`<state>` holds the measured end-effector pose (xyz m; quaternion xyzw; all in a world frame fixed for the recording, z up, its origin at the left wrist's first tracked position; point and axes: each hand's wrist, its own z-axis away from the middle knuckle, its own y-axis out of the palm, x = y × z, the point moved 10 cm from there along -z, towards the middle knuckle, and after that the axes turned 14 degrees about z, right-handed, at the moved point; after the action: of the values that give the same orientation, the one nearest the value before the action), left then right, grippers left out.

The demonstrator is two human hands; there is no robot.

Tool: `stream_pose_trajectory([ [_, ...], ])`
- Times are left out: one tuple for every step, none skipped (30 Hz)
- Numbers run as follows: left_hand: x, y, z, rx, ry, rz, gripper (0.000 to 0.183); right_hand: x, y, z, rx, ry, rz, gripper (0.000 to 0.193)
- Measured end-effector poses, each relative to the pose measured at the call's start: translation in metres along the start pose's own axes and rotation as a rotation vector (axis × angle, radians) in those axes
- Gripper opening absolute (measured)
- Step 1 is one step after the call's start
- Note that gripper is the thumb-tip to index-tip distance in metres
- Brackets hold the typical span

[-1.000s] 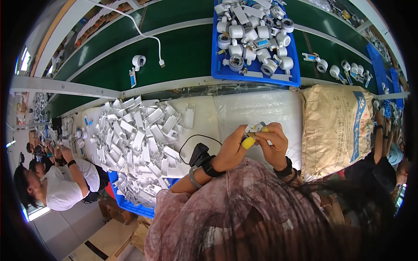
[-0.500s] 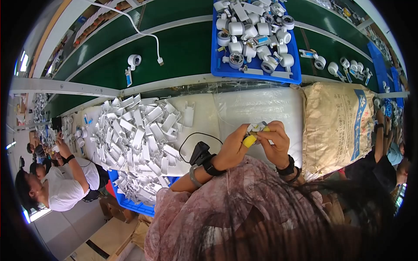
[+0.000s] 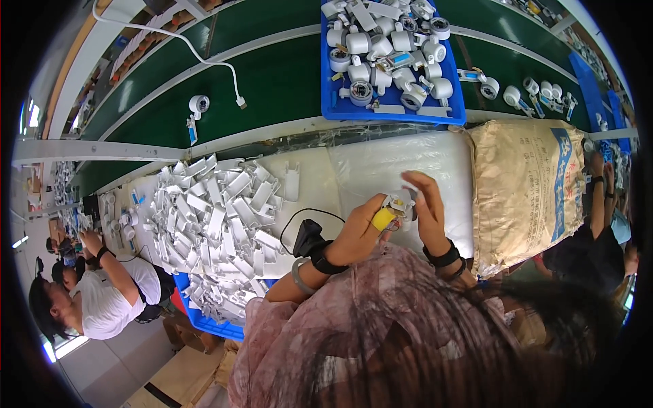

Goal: The person picks up a white plastic housing and a circuit board, fits the board into the housing, and presses a white plastic cover onto the assembly. They then place the completed unit onto a green conveyor belt.

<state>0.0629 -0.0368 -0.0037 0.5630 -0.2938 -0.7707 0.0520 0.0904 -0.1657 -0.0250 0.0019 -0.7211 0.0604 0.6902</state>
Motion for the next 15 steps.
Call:
stream_pose_trajectory([
  [0.001, 0.0, 0.001, 0.004, -0.003, -0.001, 0.018, -0.004, -0.004, 0.0, -0.005, 0.001, 0.0, 0.033],
  [0.002, 0.002, 0.001, 0.032, -0.005, -0.006, 0.017, -0.019, 0.01, 0.004, 0.175, 0.124, -0.053, 0.033],
  [0.003, 0.003, 0.001, 0.062, -0.007, -0.012, 0.017, -0.031, 0.026, 0.01, 0.354, 0.245, -0.106, 0.034],
  [0.003, 0.002, 0.001, 0.068, -0.008, -0.014, 0.017, -0.031, 0.023, 0.01, 0.294, 0.247, -0.127, 0.032],
  [0.003, -0.005, 0.002, 0.022, -0.018, 0.0, 0.017, -0.03, 0.022, 0.009, 0.287, 0.246, -0.127, 0.032],
  [0.004, -0.012, 0.003, -0.029, -0.025, 0.013, 0.017, -0.024, 0.013, 0.005, 0.219, 0.166, 0.102, 0.03],
  [0.007, -0.015, 0.004, -0.028, -0.025, 0.011, 0.017, -0.014, 0.004, 0.002, 0.148, 0.085, 0.33, 0.028],
  [0.012, -0.024, 0.006, -0.088, -0.026, 0.049, 0.018, -0.009, 0.004, -0.001, 0.146, 0.084, 0.33, 0.028],
  [0.017, -0.034, 0.007, -0.148, -0.028, 0.086, 0.02, 0.012, 0.001, -0.006, 0.081, -0.069, 0.464, 0.028],
  [0.02, -0.038, 0.007, -0.146, -0.027, 0.085, 0.02, 0.032, 0.0, -0.006, 0.015, -0.222, 0.596, 0.029],
  [0.024, -0.045, 0.008, -0.162, -0.055, 0.084, 0.022, 0.036, 0.0, -0.007, 0.014, -0.222, 0.596, 0.029],
  [0.027, -0.049, 0.009, -0.177, -0.085, 0.085, 0.023, 0.04, 0.0, -0.006, 0.015, -0.219, 0.623, 0.03],
  [0.028, -0.05, 0.01, -0.176, -0.086, 0.086, 0.023, 0.043, 0.0, -0.005, 0.016, -0.215, 0.649, 0.032],
  [0.026, -0.051, 0.012, -0.164, -0.064, 0.056, 0.022, 0.047, 0.0, -0.004, 0.016, -0.214, 0.65, 0.032],
  [0.024, -0.05, 0.013, -0.153, -0.042, 0.026, 0.022, 0.048, 0.002, -0.003, 0.044, -0.182, 0.657, 0.032],
])
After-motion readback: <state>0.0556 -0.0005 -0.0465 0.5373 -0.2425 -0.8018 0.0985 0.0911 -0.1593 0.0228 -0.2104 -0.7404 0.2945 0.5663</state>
